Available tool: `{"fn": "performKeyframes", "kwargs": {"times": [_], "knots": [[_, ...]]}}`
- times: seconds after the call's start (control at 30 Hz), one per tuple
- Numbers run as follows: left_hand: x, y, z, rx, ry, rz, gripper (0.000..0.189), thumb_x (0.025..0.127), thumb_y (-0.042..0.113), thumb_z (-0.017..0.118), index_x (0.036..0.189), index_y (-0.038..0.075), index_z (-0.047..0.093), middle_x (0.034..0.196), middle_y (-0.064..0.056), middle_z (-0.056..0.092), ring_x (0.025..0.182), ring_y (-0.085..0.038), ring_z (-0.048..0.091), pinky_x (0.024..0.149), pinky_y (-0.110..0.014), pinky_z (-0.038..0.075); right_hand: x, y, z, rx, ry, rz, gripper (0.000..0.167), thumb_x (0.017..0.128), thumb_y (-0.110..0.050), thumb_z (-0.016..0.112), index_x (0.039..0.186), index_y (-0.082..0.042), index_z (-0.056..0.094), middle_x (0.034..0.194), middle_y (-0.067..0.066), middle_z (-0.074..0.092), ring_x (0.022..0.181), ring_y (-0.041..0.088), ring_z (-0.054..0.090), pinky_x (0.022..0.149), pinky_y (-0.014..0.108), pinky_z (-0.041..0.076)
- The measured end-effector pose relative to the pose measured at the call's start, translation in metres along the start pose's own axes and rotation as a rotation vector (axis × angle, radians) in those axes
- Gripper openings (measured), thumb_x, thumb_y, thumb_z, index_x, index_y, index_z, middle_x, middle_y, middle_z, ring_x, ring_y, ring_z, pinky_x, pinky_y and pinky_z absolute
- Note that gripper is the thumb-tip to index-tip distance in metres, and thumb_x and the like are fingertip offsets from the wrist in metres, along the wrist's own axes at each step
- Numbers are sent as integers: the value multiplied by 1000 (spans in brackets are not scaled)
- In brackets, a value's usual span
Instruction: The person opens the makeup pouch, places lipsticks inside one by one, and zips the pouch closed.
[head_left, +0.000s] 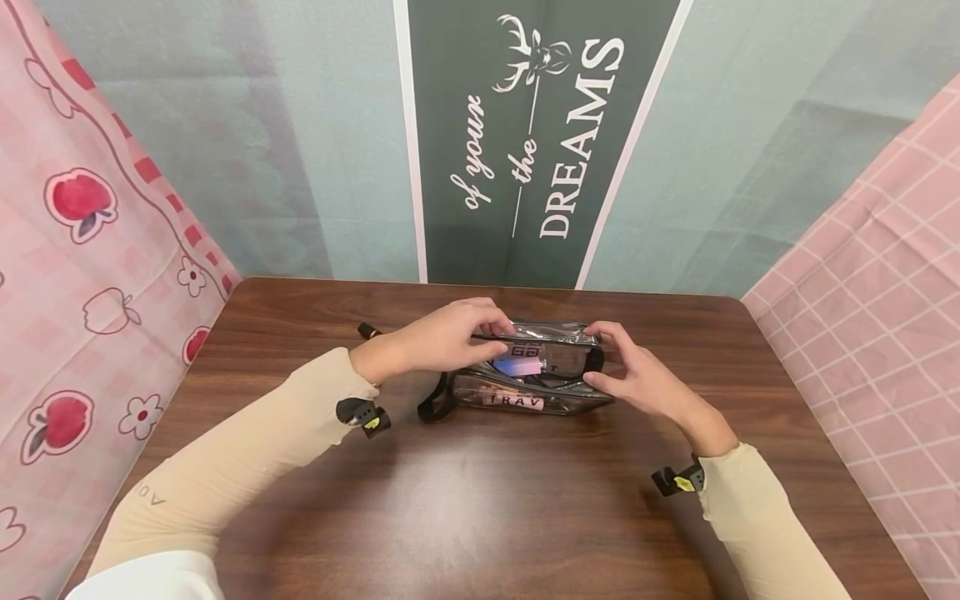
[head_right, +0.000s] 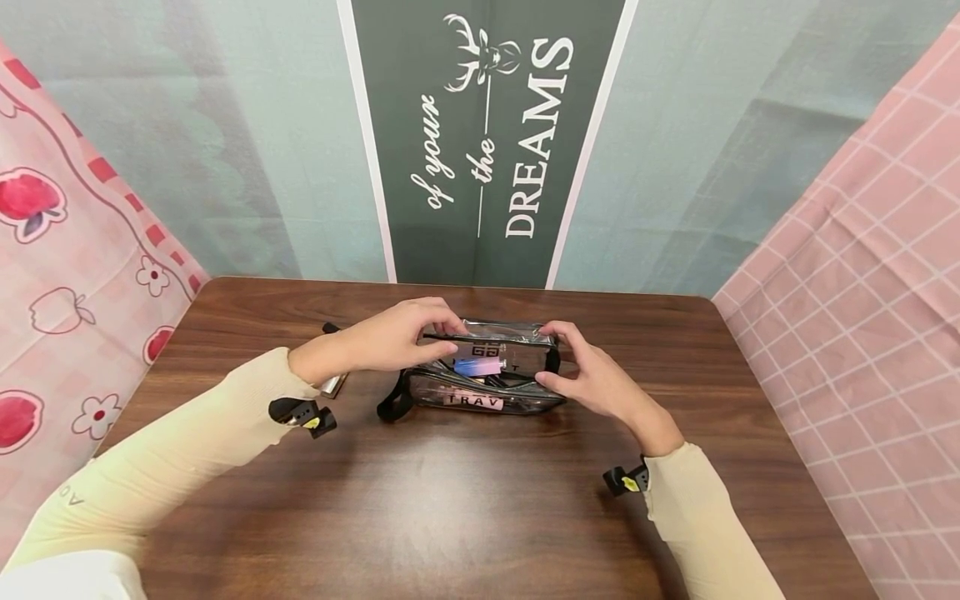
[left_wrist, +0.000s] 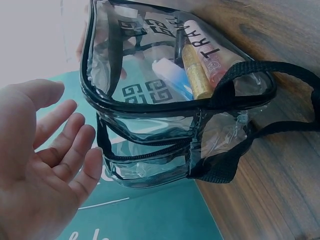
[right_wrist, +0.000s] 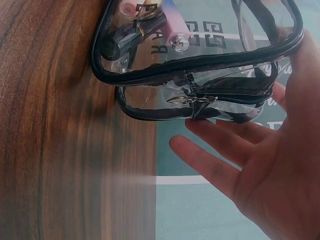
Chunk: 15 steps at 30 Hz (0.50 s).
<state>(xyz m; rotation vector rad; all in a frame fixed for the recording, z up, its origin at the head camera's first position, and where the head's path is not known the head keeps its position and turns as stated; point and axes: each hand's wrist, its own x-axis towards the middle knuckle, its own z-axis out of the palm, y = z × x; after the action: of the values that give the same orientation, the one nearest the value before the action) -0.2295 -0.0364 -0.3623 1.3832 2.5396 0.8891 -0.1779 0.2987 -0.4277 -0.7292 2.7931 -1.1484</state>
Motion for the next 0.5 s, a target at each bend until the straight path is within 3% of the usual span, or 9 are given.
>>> {"fn": "performKeyframes", "kwargs": {"times": [0.5], "knots": [[-13,-7,-12,1,33,9,23,98,14,68,119,4,71,107,-5,65,99,-17,60,92,-36,51,0,-3,0,-13,-4,6,65,93,-10,75,143,-15,35,135,23,58,121,44,59,89,60,52]]}}
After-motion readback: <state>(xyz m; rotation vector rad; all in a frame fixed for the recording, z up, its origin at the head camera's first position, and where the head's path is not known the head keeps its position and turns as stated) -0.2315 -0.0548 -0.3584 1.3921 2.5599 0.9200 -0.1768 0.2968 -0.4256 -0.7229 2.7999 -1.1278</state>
